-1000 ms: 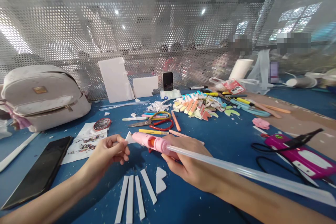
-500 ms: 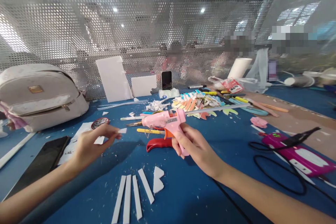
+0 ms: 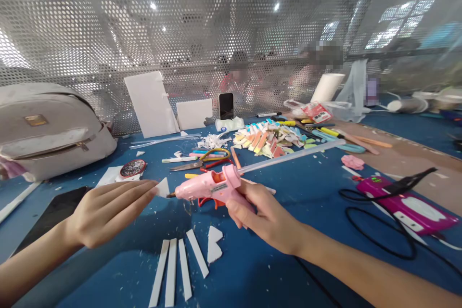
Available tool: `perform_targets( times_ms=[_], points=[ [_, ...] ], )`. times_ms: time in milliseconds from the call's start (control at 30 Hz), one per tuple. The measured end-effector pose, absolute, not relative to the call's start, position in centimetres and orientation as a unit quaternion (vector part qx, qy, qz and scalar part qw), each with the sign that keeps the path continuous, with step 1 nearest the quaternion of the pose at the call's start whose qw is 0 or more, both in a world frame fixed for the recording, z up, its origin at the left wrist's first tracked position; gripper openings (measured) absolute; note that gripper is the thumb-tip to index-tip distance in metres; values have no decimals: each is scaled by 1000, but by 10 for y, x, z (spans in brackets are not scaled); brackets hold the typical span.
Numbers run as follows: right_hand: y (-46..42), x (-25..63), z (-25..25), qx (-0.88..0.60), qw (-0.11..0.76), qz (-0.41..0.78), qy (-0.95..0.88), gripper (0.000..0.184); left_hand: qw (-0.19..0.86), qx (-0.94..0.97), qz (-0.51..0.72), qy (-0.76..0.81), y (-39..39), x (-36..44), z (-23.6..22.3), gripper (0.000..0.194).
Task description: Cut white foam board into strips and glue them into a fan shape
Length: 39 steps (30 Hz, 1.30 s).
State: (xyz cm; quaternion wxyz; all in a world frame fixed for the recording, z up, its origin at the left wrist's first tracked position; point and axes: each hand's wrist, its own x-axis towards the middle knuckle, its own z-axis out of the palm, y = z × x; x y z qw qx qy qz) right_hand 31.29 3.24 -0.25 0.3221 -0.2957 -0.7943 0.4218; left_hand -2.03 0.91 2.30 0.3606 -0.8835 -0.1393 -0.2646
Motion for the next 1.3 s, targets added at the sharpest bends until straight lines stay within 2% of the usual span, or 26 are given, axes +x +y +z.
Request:
perform_targets(
  times_ms=[1300],
  points=[
    [33,308,0,-304,310,389,-812,43,301,-899,-274,-160,5,-19,20,32]
  ],
)
